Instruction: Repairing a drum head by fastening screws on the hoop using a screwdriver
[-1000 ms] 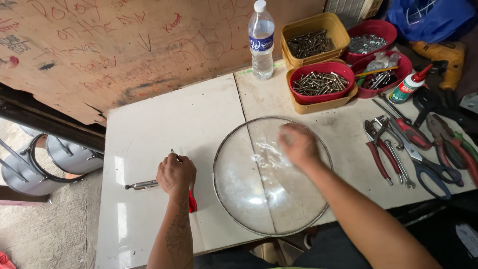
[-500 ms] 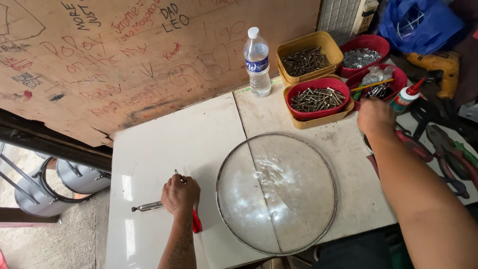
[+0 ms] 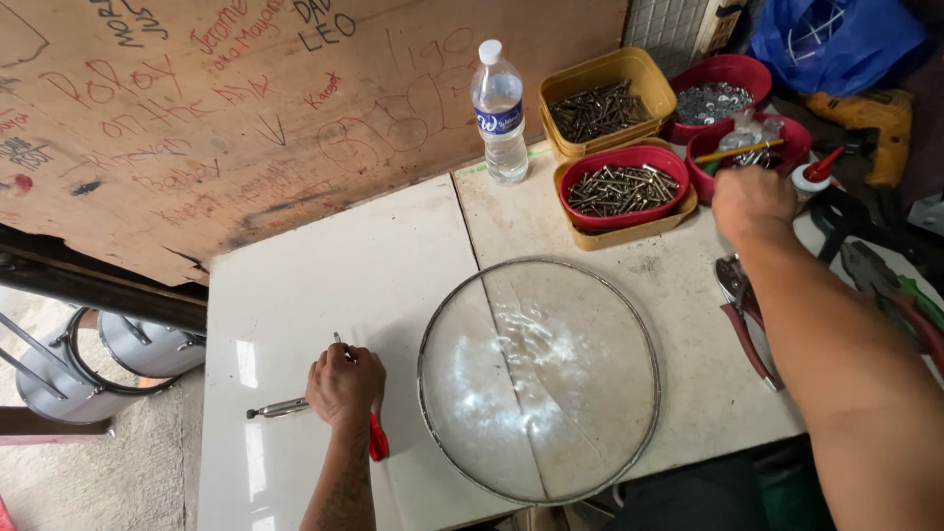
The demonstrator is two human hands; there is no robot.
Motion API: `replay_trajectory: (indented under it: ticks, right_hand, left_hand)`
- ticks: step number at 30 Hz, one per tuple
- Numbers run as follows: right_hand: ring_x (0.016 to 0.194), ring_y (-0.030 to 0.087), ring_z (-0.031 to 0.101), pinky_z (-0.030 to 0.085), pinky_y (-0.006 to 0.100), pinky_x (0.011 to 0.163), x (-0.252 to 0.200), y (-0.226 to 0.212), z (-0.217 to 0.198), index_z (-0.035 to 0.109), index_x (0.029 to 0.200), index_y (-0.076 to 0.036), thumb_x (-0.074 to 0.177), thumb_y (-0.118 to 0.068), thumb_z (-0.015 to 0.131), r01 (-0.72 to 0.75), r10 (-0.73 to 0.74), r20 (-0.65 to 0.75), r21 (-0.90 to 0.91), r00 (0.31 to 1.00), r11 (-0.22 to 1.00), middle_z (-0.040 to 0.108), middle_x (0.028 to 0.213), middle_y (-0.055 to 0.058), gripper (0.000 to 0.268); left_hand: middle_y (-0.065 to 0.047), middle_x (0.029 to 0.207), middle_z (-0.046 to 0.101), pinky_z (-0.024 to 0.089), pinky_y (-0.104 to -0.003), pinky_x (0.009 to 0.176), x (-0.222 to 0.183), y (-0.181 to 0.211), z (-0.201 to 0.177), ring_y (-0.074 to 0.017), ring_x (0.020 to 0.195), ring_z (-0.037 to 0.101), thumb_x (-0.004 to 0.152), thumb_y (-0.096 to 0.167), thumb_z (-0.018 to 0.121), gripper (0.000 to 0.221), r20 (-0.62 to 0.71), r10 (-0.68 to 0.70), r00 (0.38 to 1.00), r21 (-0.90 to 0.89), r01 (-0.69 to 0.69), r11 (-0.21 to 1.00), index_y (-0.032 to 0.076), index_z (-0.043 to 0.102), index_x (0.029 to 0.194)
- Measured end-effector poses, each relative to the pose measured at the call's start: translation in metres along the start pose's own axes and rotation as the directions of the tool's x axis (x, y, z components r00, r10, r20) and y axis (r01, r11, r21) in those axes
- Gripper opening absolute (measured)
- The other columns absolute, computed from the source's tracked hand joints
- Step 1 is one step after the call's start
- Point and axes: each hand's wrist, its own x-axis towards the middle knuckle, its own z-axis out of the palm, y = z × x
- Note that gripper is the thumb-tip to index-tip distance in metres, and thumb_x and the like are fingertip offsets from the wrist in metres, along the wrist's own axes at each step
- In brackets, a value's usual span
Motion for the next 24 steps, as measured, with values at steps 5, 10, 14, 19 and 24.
replay_trajectory:
  ticks: [5, 10, 14, 19, 24]
  right_hand:
    - [0.112, 0.039, 0.073, 0.061, 0.048, 0.086, 0.012, 0.009, -0.009, 0.078, 0.121, -0.009, 0.101, -0.008, 0.044, -0.042, 0.043, -0.021, 0.072, 0.999, 0.997, 0.075, 0.123, 0.020, 0.039]
    - [0.109, 0.039, 0.074, 0.061, 0.047, 0.085, 0.016, 0.013, -0.022, 0.080, 0.117, -0.007, 0.104, -0.014, 0.045, -0.050, 0.054, -0.060, 0.060, 0.997, 0.997, 0.077, 0.120, 0.020, 0.037]
    - [0.108, 0.039, 0.075, 0.061, 0.045, 0.083, 0.023, 0.013, -0.042, 0.081, 0.117, -0.007, 0.102, -0.018, 0.050, -0.067, 0.072, -0.107, 0.049, 0.992, 0.997, 0.078, 0.119, 0.021, 0.035]
    - [0.112, 0.042, 0.073, 0.059, 0.048, 0.087, 0.046, 0.014, -0.049, 0.079, 0.122, -0.007, 0.098, -0.014, 0.052, -0.073, 0.080, -0.151, 0.050, 0.985, 0.996, 0.077, 0.124, 0.023, 0.037]
    - [0.109, 0.041, 0.075, 0.059, 0.047, 0.086, 0.085, 0.010, -0.035, 0.082, 0.117, -0.015, 0.094, -0.023, 0.061, -0.066, 0.076, -0.210, 0.054, 0.975, 0.996, 0.080, 0.117, 0.020, 0.032]
  left_hand:
    - [0.002, 0.081, 0.071, 0.049, -0.044, 0.070, 0.002, -0.007, 0.012, -0.0243, 0.089, 0.064, 0.093, 0.029, 0.053, 0.025, -0.063, 0.027, 0.998, 0.009, -0.027, 1.000, 0.013, 0.070, 0.084]
    - [0.001, 0.077, 0.070, 0.048, -0.043, 0.067, 0.003, -0.012, 0.017, -0.0254, 0.083, 0.064, 0.092, 0.029, 0.054, 0.024, -0.108, 0.057, 0.993, 0.010, -0.056, 0.998, 0.014, 0.069, 0.080]
    - [-0.001, 0.079, 0.071, 0.048, -0.043, 0.071, 0.003, -0.012, 0.018, -0.0258, 0.086, 0.064, 0.092, 0.029, 0.054, 0.025, -0.101, 0.062, 0.993, 0.002, -0.062, 0.998, 0.013, 0.071, 0.084]
    - [0.000, 0.077, 0.071, 0.048, -0.042, 0.071, 0.001, -0.004, 0.008, -0.0249, 0.082, 0.063, 0.090, 0.028, 0.055, 0.023, -0.109, 0.032, 0.994, -0.014, -0.034, 0.999, 0.013, 0.070, 0.080]
    - [0.001, 0.077, 0.070, 0.047, -0.040, 0.070, -0.002, 0.006, -0.004, -0.0229, 0.083, 0.062, 0.091, 0.029, 0.053, 0.026, -0.013, -0.036, 0.999, -0.003, 0.036, 0.999, 0.013, 0.068, 0.078]
